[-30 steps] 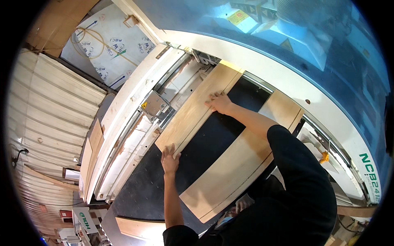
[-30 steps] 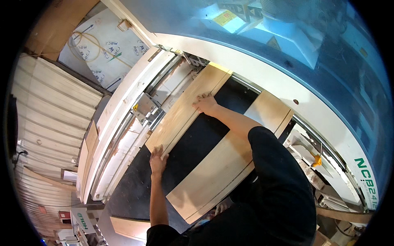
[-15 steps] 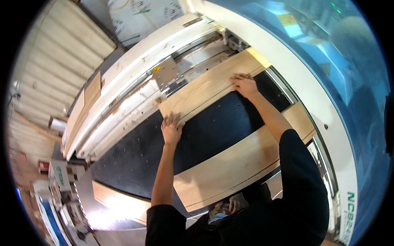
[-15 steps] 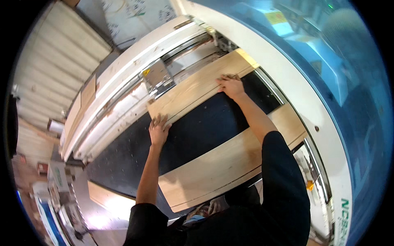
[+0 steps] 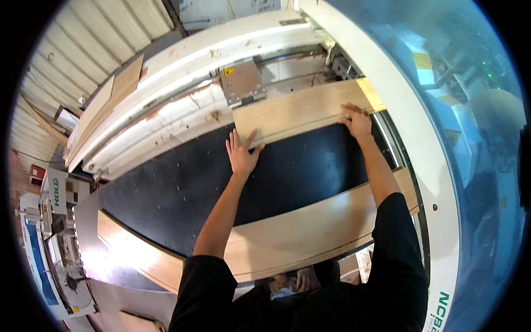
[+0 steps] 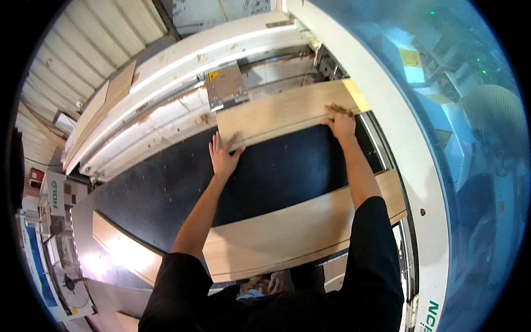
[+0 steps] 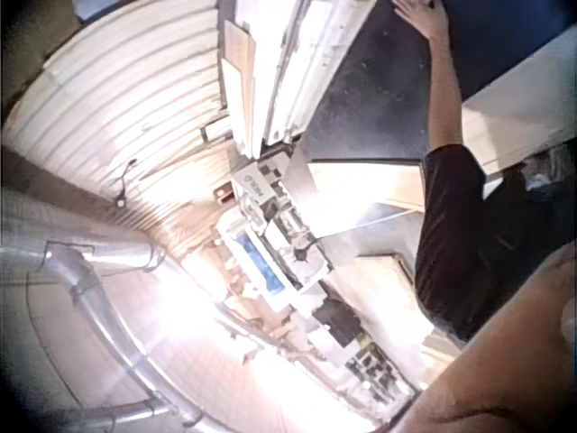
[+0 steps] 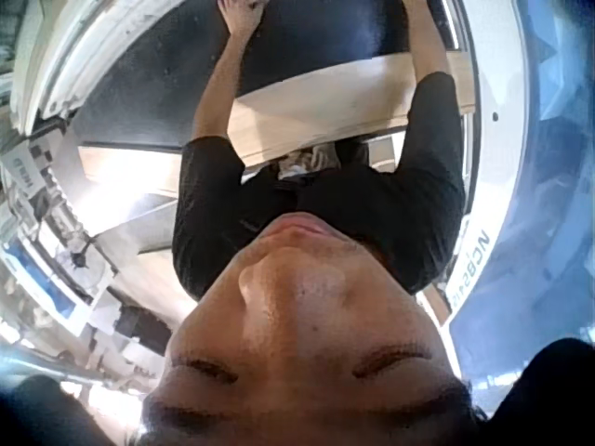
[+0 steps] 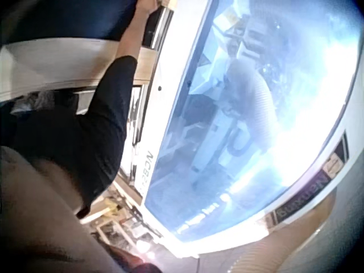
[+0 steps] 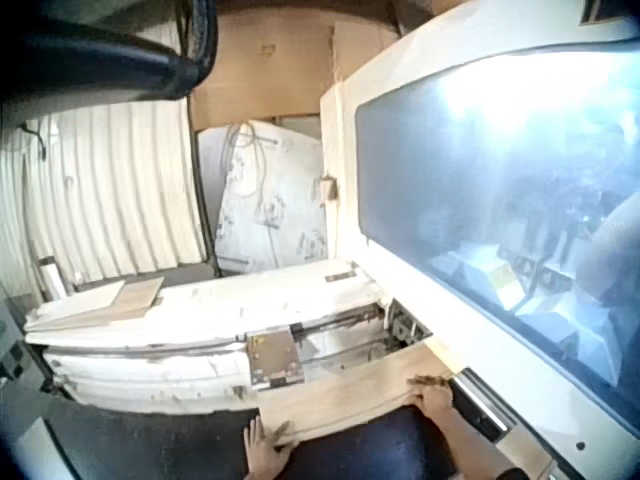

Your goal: The person places wood panels onto a conveyor machine, cleans them using an air blower tool, and stacks the panels onto a pallet.

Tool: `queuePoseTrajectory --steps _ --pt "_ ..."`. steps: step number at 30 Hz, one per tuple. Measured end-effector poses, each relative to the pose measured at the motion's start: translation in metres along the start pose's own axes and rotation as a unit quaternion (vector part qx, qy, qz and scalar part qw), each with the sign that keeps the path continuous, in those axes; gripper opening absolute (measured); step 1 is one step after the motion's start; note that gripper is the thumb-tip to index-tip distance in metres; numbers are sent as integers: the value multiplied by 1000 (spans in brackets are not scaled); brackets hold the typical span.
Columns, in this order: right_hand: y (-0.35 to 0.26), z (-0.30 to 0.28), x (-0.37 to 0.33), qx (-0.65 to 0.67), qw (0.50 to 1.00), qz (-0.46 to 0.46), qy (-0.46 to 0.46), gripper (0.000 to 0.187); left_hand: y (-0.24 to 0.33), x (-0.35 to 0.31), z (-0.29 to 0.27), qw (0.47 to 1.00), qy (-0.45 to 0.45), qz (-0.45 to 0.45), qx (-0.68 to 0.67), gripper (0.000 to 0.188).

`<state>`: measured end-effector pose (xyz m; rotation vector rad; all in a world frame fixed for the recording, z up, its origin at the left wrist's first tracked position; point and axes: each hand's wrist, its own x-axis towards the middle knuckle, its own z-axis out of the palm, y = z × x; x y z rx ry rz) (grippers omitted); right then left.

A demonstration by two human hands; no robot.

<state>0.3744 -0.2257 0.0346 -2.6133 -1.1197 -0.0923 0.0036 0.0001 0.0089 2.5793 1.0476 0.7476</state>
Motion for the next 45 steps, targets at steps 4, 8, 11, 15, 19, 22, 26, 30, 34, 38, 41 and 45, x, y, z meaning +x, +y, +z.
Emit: queuePoseTrajectory --steps 4,8,11,15,19,22,26,30,34,38,41,45 --pt "2 15 -10 11 1000 -19 19 60 0 -3 -4 1000 -9 -12 13 58" --pt "13 49 -23 35 986 161 38 85 7 -3 -6 1000 -4 -11 13 59" --pt "-11 54 -28 23 985 174 0 106 3 -3 -4 1000 -2 -13 27 63" --pt "-34 48 -31 20 991 133 0 114 0 -4 -3 1000 -1 -27 14 68" --pt "-38 49 -29 8 992 121 27 113 -4 -6 0 999 23 -21 1 70" --pt "-31 44 -36 12 992 121 40 113 -1 -1 3 1000 14 -5 16 74" --pt "-31 49 -35 6 990 129 58 112 -1 -3 5 1000 19 -9 18 73" --pt "-35 50 -28 19 991 112 69 111 -4 -1 2 999 23 -7 33 75" --pt "-27 55 -29 12 992 92 83 111 -10 -1 10 999 32 4 35 84" --pt "-23 59 -31 8 991 93 96 112 -10 -2 16 997 37 -5 64 94" --pt "-20 61 -33 11 990 93 104 114 -5 -7 12 991 18 -62 117 105" --pt "-28 60 -30 21 989 90 112 113 -17 -4 18 989 14 -66 134 112"
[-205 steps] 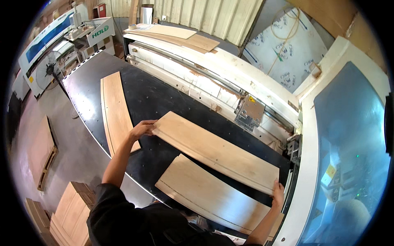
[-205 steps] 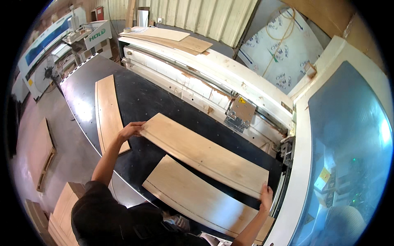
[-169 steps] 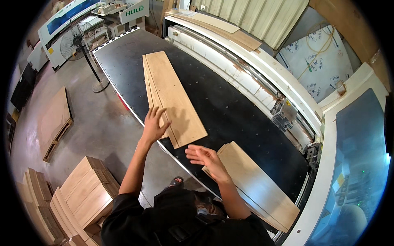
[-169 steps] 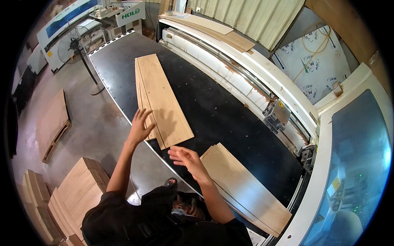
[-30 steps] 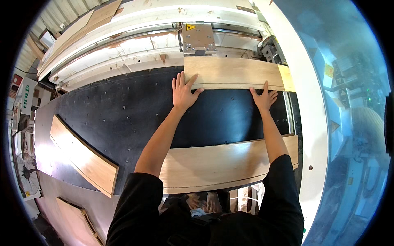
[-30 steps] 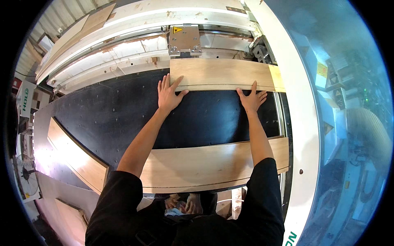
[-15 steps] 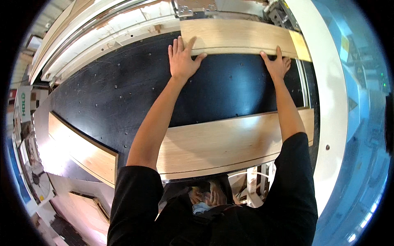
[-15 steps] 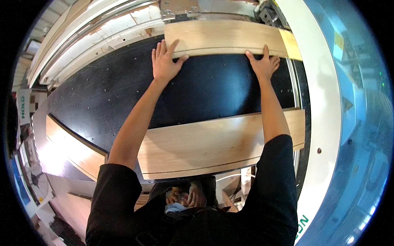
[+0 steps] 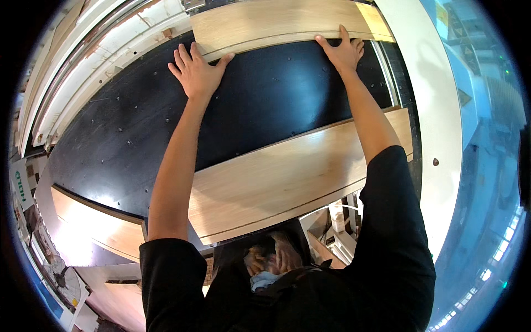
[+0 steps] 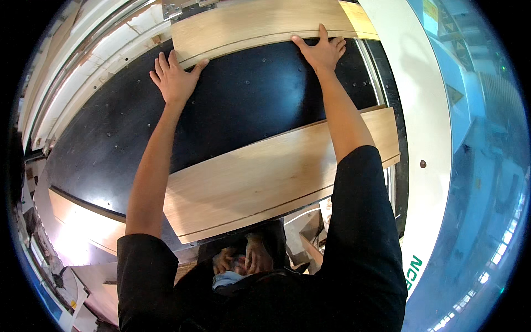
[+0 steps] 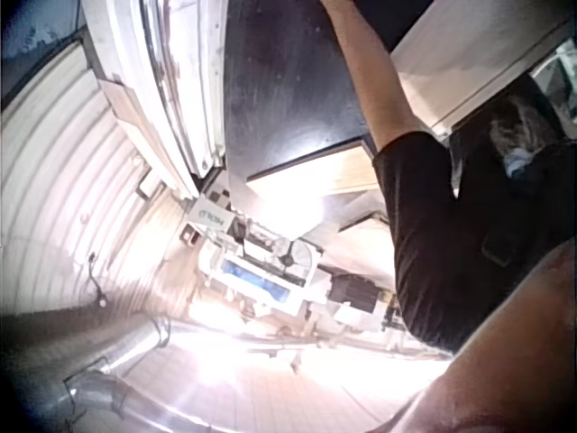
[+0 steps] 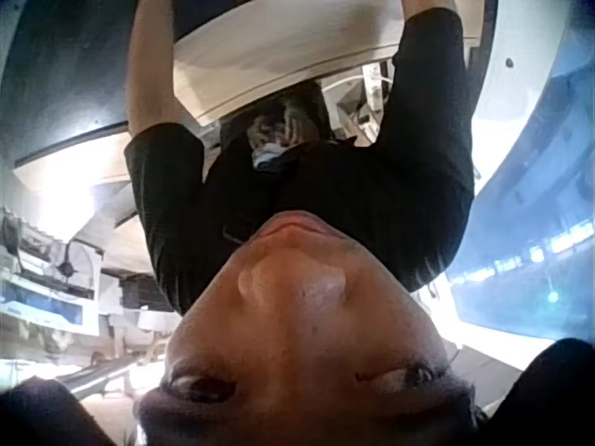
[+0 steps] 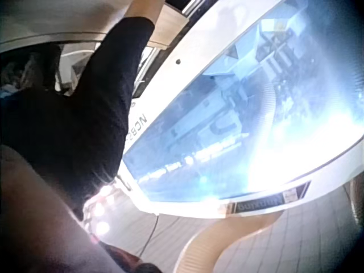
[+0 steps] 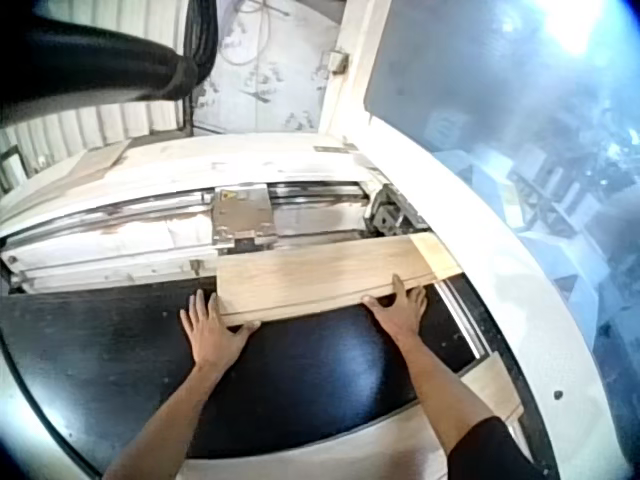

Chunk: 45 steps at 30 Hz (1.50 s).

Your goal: The person places wood panels onto a conveyor machine, cleans them using an air blower tool, and stacks the panels onto a pallet.

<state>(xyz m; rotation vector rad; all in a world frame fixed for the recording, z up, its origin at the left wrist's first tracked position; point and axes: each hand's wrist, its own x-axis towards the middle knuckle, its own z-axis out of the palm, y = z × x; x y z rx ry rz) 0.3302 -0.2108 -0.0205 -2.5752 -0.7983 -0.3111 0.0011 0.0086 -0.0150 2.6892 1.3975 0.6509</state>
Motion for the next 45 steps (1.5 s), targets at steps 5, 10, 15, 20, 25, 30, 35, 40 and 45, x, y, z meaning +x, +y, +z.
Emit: queuePoseTrajectory --steps 5,10,15,20,25,30,35,40,45 --pt "5 4 0 4 1000 -9 11 113 -2 0 7 1000 12 25 -5 111" --pt "8 5 -1 10 1000 -25 10 114 -3 -1 8 999 23 35 5 110" --pt "12 -1 -1 14 999 -37 -11 117 -11 -2 21 996 57 71 0 111" --pt "8 -3 2 18 999 -24 -26 118 -15 2 29 996 61 70 5 112" --pt "8 -3 2 13 999 -23 -30 117 -13 -1 24 996 54 70 12 112" --pt "7 -4 3 1 999 11 -41 116 0 0 7 999 29 37 -19 114" --pt "6 -1 2 -14 999 26 -43 115 6 1 -6 1000 -11 10 -12 114" --pt "-4 -7 3 -11 998 30 -49 115 5 1 -8 1000 -18 3 -25 114" --pt "-7 -8 1 -24 997 43 -53 113 7 1 -13 999 -35 -4 -19 115"
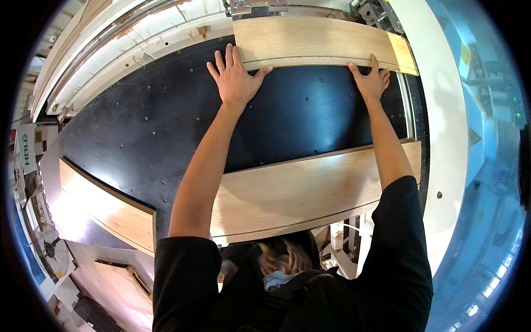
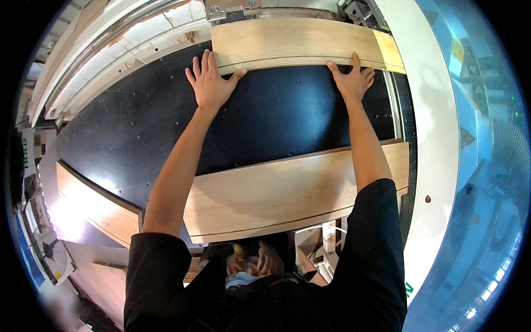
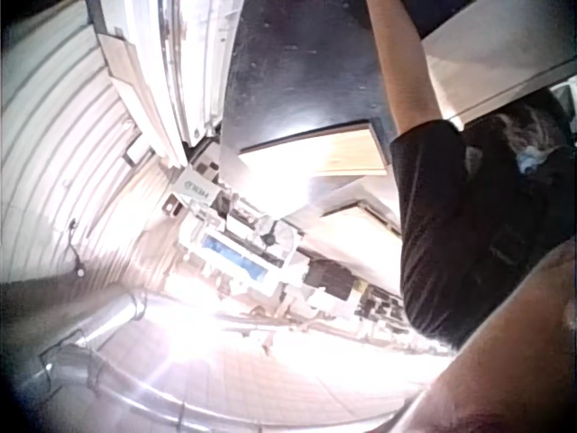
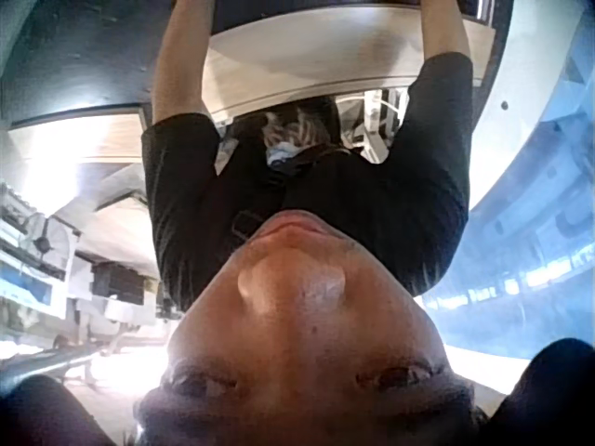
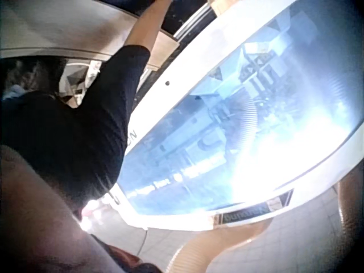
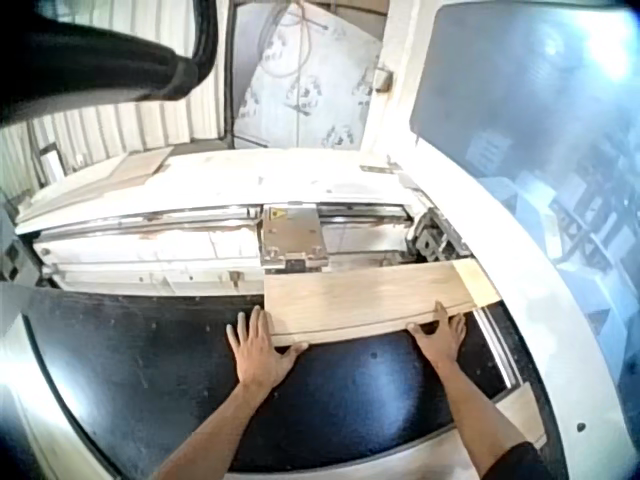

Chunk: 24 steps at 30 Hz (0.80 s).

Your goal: The person places wood panels onto a conveyor machine, cleans them using an air blower tool, and stacks the panels onto a pallet.

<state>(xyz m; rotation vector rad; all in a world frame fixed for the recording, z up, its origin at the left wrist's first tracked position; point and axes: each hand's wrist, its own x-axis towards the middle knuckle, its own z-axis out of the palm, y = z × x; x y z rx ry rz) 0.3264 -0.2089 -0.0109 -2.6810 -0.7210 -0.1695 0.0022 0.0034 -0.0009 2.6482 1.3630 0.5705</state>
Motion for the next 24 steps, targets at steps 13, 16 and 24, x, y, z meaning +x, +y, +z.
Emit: queuePoseTrajectory --steps 13,16,24 --pt "-2 -5 -4 25 1000 -11 -3 111 3 -5 -5 1000 -3 -1 -15 113" --pt "-3 -10 -6 24 1000 -2 -2 110 9 -3 -12 1000 -18 -10 -9 111" --pt "7 -26 -5 92 992 27 -87 119 16 1 -10 1000 -28 0 -6 108"
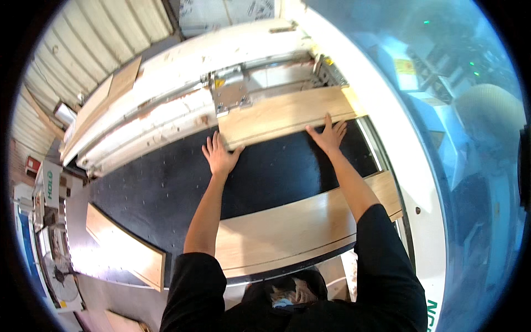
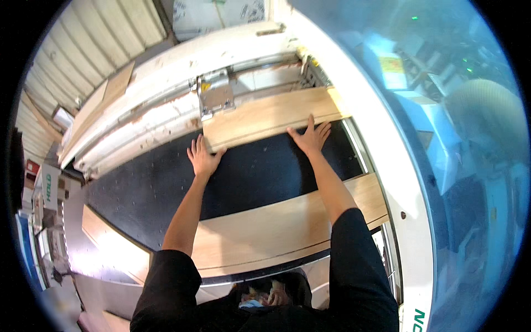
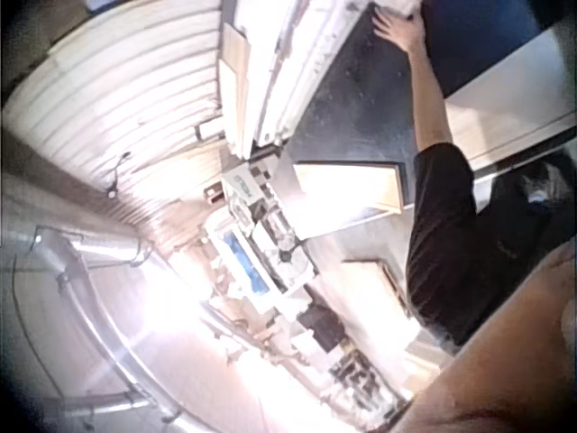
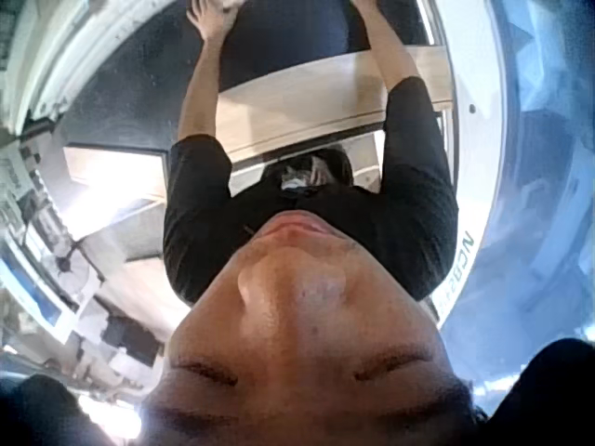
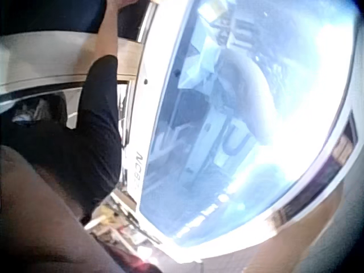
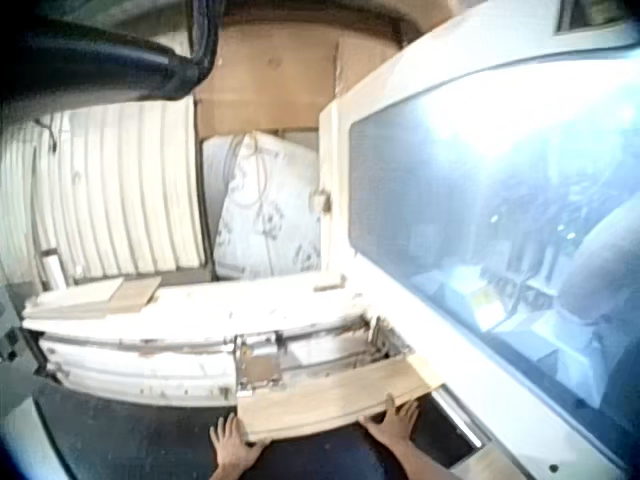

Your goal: The person places wood panels onto a conveyor machine, cleans them using an air blower tool, and stacks the panels onto a pallet.

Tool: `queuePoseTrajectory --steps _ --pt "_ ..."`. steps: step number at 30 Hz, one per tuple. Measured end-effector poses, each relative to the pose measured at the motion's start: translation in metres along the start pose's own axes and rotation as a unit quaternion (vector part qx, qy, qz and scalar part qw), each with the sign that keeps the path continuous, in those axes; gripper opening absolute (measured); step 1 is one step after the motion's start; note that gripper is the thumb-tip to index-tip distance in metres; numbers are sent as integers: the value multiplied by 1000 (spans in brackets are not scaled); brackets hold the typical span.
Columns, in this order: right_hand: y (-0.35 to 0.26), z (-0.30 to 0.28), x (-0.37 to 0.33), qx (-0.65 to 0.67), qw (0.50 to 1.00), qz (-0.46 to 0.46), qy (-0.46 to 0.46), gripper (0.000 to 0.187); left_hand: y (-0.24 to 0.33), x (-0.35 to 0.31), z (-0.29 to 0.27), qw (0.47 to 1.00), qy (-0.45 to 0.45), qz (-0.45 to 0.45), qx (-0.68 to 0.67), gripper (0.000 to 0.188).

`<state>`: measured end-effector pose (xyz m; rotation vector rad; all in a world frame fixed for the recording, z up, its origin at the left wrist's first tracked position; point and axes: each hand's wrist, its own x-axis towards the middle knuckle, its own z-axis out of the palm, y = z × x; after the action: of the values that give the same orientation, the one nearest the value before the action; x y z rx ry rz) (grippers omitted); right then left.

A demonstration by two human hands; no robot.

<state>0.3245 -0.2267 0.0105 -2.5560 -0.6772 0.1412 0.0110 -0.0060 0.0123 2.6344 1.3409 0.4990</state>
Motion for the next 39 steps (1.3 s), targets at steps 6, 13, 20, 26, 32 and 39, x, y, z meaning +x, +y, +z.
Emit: queuePoseTrajectory --steps 6,13,20,26,32,39 --pt "8 -89 -140 524 833 -141 -105 61 -10 -9 -11 1000 21 -10 -10 91" --pt "152 -168 -425 115 949 -57 287 18 2 -8 -1 1000 -11 -6 0 81" --pt "280 -160 -521 -98 925 191 315 58 -7 3 -17 983 -183 -11 28 95" --pt "282 -148 -504 -99 920 198 323 37 -14 -9 -52 919 -230 100 -304 89" --pt "301 -159 -509 -46 914 149 374 48 57 -119 -121 909 -175 244 -290 72" --pt "196 -167 -429 473 876 20 89 18 58 -187 -151 900 -154 206 -352 65"
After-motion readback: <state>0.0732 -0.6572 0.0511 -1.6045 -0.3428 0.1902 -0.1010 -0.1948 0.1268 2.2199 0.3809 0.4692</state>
